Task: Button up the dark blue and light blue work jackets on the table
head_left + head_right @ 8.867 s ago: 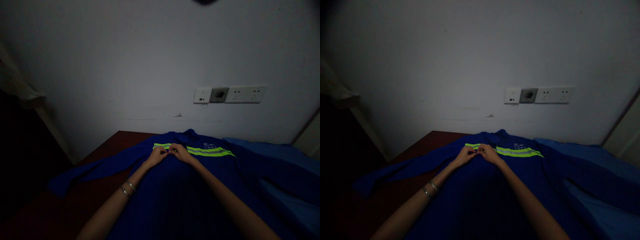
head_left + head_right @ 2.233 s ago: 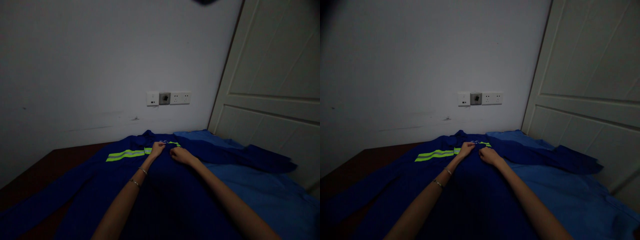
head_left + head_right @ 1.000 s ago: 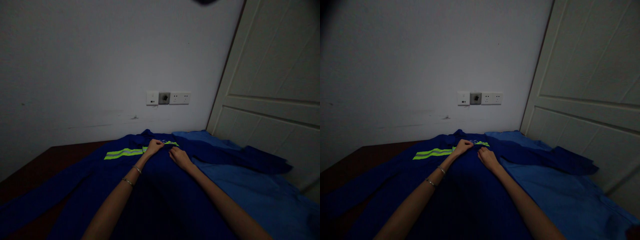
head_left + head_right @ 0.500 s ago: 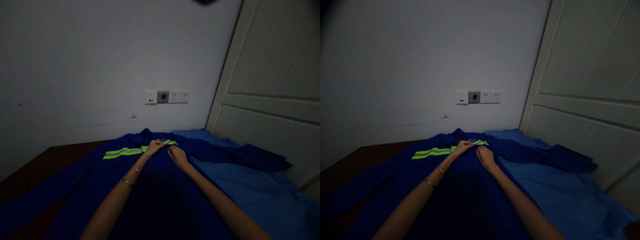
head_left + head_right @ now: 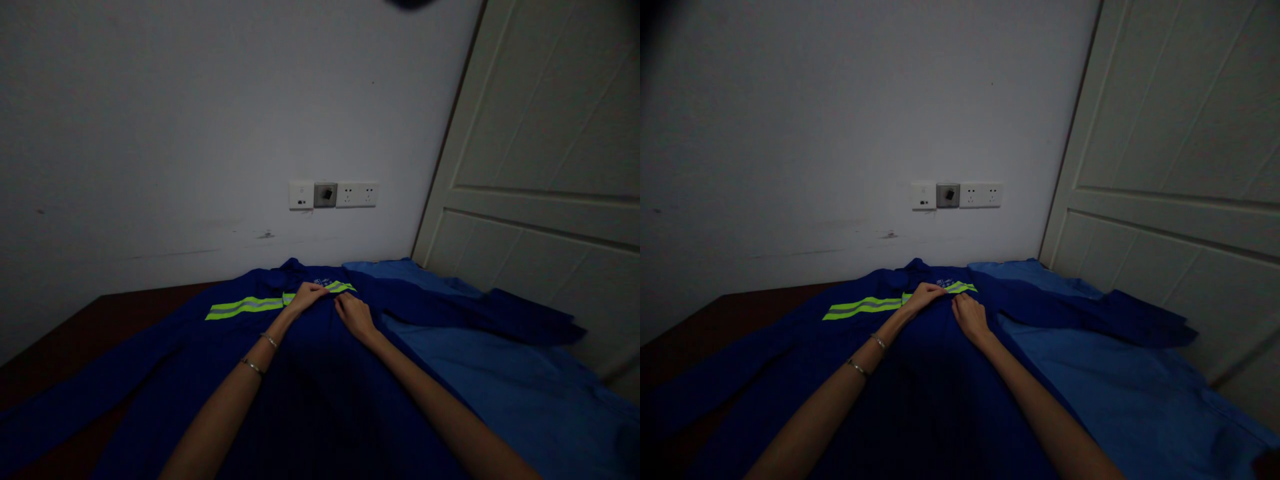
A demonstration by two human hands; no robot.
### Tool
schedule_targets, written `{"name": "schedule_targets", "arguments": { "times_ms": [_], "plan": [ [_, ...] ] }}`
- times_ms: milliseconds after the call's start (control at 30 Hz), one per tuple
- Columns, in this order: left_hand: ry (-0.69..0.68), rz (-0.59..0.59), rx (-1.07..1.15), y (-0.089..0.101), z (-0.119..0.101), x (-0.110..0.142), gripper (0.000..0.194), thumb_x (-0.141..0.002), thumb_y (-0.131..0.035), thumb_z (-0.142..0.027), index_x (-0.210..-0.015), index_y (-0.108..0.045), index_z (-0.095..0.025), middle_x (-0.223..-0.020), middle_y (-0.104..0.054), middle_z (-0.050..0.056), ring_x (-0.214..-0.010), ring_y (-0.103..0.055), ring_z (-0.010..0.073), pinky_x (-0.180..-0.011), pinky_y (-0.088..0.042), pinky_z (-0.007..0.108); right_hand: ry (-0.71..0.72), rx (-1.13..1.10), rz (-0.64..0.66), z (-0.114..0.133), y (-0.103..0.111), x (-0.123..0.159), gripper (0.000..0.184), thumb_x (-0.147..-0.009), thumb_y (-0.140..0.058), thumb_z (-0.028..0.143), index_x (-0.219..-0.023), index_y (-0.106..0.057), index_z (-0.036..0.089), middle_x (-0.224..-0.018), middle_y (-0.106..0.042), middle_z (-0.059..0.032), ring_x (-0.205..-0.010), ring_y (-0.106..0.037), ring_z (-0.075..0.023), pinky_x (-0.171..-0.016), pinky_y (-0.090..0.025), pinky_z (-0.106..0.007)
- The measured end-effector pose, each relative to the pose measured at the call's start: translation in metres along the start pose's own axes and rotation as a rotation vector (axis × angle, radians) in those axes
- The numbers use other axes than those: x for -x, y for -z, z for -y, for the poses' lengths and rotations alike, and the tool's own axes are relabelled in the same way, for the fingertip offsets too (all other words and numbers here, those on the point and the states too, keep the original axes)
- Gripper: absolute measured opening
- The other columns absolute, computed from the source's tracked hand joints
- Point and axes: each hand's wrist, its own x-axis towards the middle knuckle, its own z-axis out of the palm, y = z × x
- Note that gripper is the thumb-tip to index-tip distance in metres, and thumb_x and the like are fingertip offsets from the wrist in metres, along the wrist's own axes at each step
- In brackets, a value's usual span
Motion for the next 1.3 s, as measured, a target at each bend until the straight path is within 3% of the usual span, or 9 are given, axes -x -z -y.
{"name": "schedule_targets", "arguments": {
  "times_ms": [133,233,467,633,1033,1300],
  "plan": [
    [0.008,0.017,0.006,0.003,0.004,-0.006,0.039,-0.068,-0.055,-0.041,-0.081,-0.070,-0.008,-0.056,-0.057,0.000,-0.053,-0.045,0.0095,-0.052,-0.032,0.020,0.009,0.007,-0.031,0.000,-0.002,0.001,0.032,-0.092,-0.026,0.032,-0.094,-0.055,0.018,-0.100,-0.061,-0.0067,-0.088,-0.058,-0.0165,-0.065,-0.039,-0.023],
    [-0.023,0.045,0.022,0.005,0.011,-0.011,0.035,-0.068,-0.058,-0.035,-0.087,-0.069,-0.008,-0.063,-0.062,0.002,-0.056,-0.049,0.0103,-0.054,-0.036,0.020,0.017,0.007,-0.037,0.000,-0.004,0.001,0.032,-0.092,-0.026,0.032,-0.094,-0.055,0.019,-0.100,-0.061,-0.0066,-0.087,-0.059,-0.0166,-0.065,-0.040,-0.023],
    [-0.243,0.123,-0.338,0.008,0.012,-0.015,0.017,-0.069,-0.058,-0.018,-0.079,-0.070,-0.011,-0.079,-0.069,0.005,-0.072,-0.059,0.0146,-0.069,-0.043,0.022,0.020,0.021,-0.011,0.002,-0.005,0.002,0.031,-0.092,-0.026,0.029,-0.098,-0.055,0.019,-0.103,-0.060,-0.0082,-0.089,-0.058,-0.0168,-0.068,-0.041,-0.024],
    [-0.345,0.193,-0.419,0.008,0.001,-0.010,0.016,-0.072,-0.058,-0.015,-0.080,-0.070,-0.011,-0.079,-0.068,0.004,-0.071,-0.058,0.0128,-0.069,-0.041,0.020,0.026,0.042,-0.011,0.002,-0.005,0.003,0.031,-0.092,-0.026,0.029,-0.097,-0.054,0.019,-0.101,-0.060,-0.0077,-0.085,-0.059,-0.0165,-0.064,-0.040,-0.023],
    [-0.401,0.271,-0.423,0.009,0.004,-0.013,0.013,-0.072,-0.060,-0.015,-0.081,-0.070,-0.013,-0.080,-0.068,0.002,-0.071,-0.057,0.0109,-0.069,-0.040,0.018,0.048,0.056,-0.017,0.001,-0.008,0.002,0.031,-0.092,-0.025,0.029,-0.096,-0.054,0.019,-0.099,-0.061,-0.0070,-0.084,-0.059,-0.0161,-0.062,-0.039,-0.022],
    [-0.399,0.236,-0.366,0.008,0.004,-0.012,0.011,-0.071,-0.060,-0.011,-0.079,-0.068,-0.012,-0.076,-0.066,0.002,-0.073,-0.056,0.0114,-0.070,-0.040,0.019,0.059,0.055,-0.020,0.001,-0.009,0.002,0.031,-0.092,-0.025,0.029,-0.095,-0.054,0.019,-0.097,-0.060,-0.0064,-0.082,-0.059,-0.0154,-0.060,-0.037,-0.022]
  ]
}}
